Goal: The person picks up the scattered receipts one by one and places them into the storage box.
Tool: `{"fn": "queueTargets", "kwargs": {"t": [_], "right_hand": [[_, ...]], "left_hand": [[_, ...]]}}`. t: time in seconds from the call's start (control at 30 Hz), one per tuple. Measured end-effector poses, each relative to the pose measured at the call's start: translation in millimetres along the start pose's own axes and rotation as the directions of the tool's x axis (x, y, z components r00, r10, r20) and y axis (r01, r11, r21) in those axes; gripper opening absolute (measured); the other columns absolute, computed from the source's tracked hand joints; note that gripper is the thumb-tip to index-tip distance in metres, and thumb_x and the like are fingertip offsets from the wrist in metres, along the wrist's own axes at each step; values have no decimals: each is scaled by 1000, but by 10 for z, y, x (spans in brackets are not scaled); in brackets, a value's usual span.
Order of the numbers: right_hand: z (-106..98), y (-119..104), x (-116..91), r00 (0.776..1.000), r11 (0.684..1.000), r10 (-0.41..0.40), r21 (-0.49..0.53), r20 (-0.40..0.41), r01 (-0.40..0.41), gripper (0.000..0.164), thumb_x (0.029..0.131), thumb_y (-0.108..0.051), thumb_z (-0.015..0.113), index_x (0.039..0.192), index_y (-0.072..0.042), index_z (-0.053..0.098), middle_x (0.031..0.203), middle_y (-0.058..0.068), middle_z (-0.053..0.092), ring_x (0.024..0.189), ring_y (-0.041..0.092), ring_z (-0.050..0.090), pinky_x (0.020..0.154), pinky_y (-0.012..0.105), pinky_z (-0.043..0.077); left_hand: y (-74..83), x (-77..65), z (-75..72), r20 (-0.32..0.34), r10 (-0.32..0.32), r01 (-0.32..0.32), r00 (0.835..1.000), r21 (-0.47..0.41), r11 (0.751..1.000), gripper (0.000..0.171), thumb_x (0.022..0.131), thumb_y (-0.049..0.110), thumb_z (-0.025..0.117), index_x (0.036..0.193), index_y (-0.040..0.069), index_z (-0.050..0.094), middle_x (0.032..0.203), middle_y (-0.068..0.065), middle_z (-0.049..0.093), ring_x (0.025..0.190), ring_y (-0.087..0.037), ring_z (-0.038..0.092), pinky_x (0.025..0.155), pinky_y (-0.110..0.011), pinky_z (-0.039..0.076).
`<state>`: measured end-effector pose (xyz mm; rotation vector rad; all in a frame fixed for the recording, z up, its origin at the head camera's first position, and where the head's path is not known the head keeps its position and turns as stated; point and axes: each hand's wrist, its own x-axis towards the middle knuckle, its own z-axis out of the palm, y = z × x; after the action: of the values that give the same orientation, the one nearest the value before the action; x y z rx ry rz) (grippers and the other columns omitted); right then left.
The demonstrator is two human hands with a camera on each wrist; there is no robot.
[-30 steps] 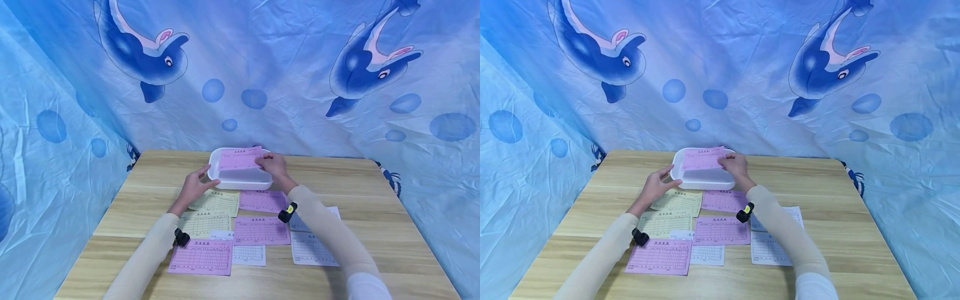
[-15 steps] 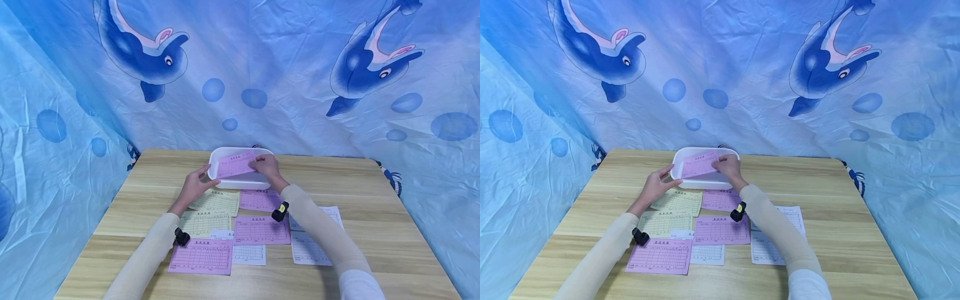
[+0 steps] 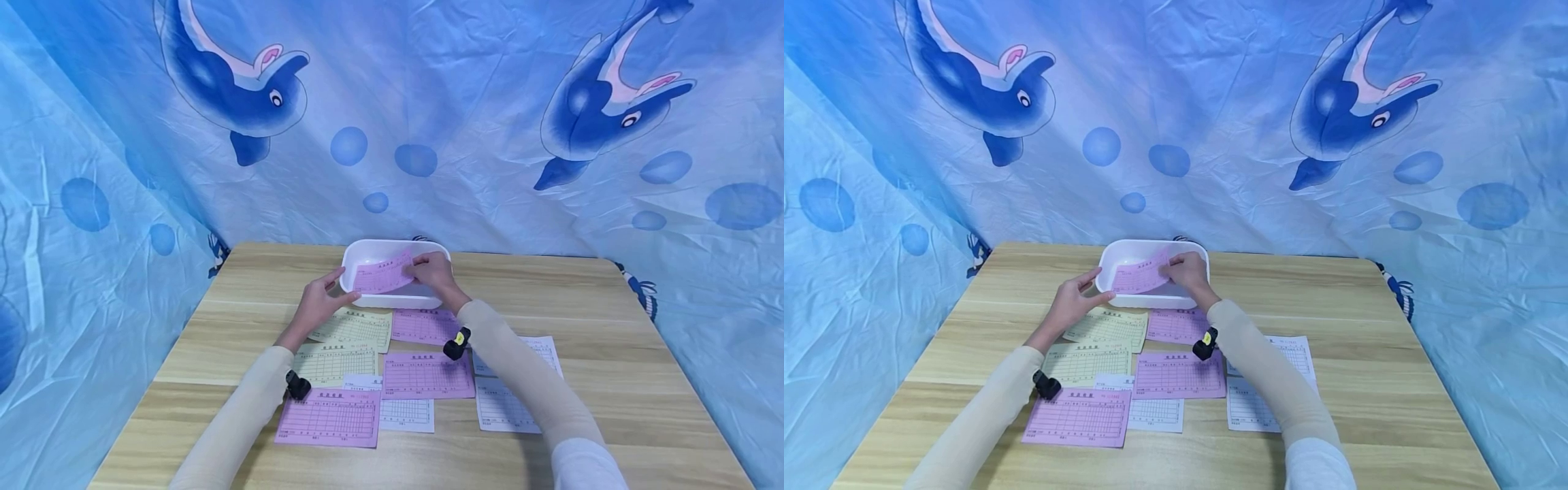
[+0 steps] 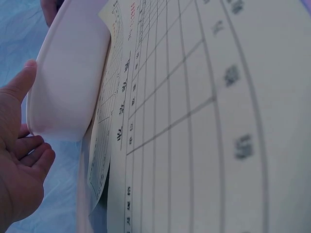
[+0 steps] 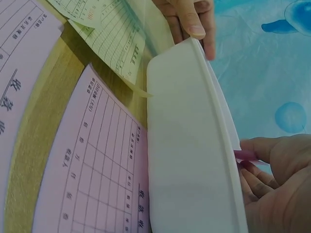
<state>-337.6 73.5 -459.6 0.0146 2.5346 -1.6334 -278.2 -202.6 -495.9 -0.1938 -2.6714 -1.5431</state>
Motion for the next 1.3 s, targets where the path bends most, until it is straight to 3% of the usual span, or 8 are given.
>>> {"fn": "queueTargets", "kwargs": {"t": [0.2,0.33,0.5,0.63,0.87,1.1,1.3], "right_hand": [[-128,8,3,999,999,-44,-16,-11,44,28,89,-17,81,109,1,76,95,16,78,85,31,77,81,41,62],[-287,-12,-35,991,990,-130,-53,15,131,32,91,-20,79,115,0,74,100,15,78,91,35,76,83,43,61],[-509,-94,-139,955,944,-288,-146,71,296,36,94,-22,76,122,-1,73,108,14,77,94,28,75,80,38,61],[-680,-186,-268,930,914,-355,-175,92,366,36,93,-23,77,123,-4,73,110,13,77,99,26,74,84,37,60],[-1051,-220,-532,917,895,-394,-200,69,400,39,91,-27,80,124,-6,73,113,12,76,97,26,74,82,36,61],[-1485,-68,-836,899,869,-436,-244,34,431,41,91,-32,80,123,-8,74,116,9,76,97,24,74,77,24,58],[-1754,163,-1087,909,861,-417,-326,-17,389,38,93,-31,77,123,-9,74,114,9,76,97,23,73,77,17,55]], "left_hand": [[13,-3,23,-2,-1,1,1000,-3,1000,85,83,44,85,152,9,49,154,-16,49,140,-38,48,110,-51,45],[18,-6,31,4,-1,1,1000,-7,1000,85,83,42,85,152,8,48,153,-17,49,139,-38,49,109,-51,46],[18,-10,29,13,-13,13,1000,-4,1000,87,83,46,84,153,9,47,154,-19,48,139,-39,49,109,-51,46],[10,-18,7,8,-13,13,1000,5,1000,89,83,49,83,154,10,46,155,-20,47,140,-39,47,110,-52,45],[6,-12,-5,8,-10,10,1000,-1,1000,89,82,50,84,153,11,47,155,-16,47,141,-38,47,108,-51,47],[24,6,11,10,-5,5,1000,12,1000,91,81,51,84,153,11,47,155,-16,47,135,-34,52,85,-42,52],[15,6,0,11,-10,10,1000,9,1000,91,81,51,84,153,10,47,156,-16,47,141,-37,47,104,-50,50]]}}
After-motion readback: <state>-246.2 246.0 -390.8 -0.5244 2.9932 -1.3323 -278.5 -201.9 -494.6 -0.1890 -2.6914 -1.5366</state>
